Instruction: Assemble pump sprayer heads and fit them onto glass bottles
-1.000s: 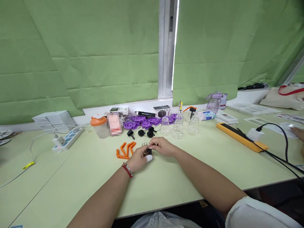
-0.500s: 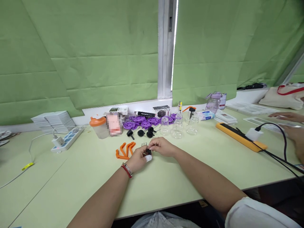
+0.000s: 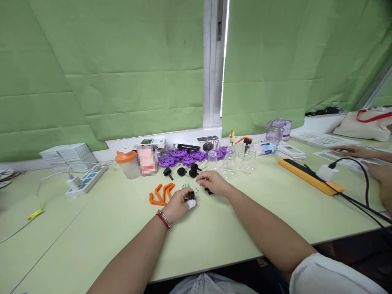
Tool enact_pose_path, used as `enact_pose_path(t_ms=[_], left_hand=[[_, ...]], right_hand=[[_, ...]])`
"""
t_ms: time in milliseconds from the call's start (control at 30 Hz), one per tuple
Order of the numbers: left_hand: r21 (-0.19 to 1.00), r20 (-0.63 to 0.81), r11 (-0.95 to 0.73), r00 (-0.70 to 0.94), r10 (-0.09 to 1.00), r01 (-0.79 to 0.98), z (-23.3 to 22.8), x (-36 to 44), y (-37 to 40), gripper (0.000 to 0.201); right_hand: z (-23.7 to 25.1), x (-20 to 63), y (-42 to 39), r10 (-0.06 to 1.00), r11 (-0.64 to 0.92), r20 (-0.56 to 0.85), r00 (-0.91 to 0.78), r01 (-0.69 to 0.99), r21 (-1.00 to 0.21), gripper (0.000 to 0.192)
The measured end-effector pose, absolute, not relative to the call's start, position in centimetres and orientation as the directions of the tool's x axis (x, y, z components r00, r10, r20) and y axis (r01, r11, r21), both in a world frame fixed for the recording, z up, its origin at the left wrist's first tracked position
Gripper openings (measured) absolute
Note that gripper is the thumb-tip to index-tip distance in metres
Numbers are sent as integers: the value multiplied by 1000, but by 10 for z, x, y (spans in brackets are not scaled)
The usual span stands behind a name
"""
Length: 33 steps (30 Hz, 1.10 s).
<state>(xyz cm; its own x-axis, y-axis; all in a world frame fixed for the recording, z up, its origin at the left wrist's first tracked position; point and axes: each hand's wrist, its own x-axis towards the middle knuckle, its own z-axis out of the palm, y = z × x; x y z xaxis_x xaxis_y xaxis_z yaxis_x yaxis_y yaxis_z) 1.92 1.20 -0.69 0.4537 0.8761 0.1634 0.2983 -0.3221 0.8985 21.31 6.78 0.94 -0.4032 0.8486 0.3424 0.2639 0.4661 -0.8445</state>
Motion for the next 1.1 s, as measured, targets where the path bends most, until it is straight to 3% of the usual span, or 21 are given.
enact_pose_path(t_ms=[133,267,400,667,833,1000,1100], left_hand=[[909,141,-293,443,885,295,-7,19,12,14],[905,146,-301,446,883,299,-8,18,13,14],[903,151,-311,457,876,298,-10,17,14,14],[911,130,-283,440,889,301,-8,19,12,15],[916,117,-267,438,892,300,-4,20,10,15],[913,126,-276,438,890,300,-7,18,10,15],[909,115,-270,430,895,317,-7,18,10,17]], right_hand=[[0,245,92,948,299,318,-33,441,-846,19],[-11,264,104,957,236,283,-56,719,-654,20],[-16,261,106,970,200,219,-106,860,-469,20],[-17,255,103,979,182,161,-127,899,-398,14],[-20,255,104,979,182,163,-125,896,-405,21],[-13,251,98,967,238,192,-167,861,-450,32],[-4,242,87,924,381,258,-283,733,-563,33]])
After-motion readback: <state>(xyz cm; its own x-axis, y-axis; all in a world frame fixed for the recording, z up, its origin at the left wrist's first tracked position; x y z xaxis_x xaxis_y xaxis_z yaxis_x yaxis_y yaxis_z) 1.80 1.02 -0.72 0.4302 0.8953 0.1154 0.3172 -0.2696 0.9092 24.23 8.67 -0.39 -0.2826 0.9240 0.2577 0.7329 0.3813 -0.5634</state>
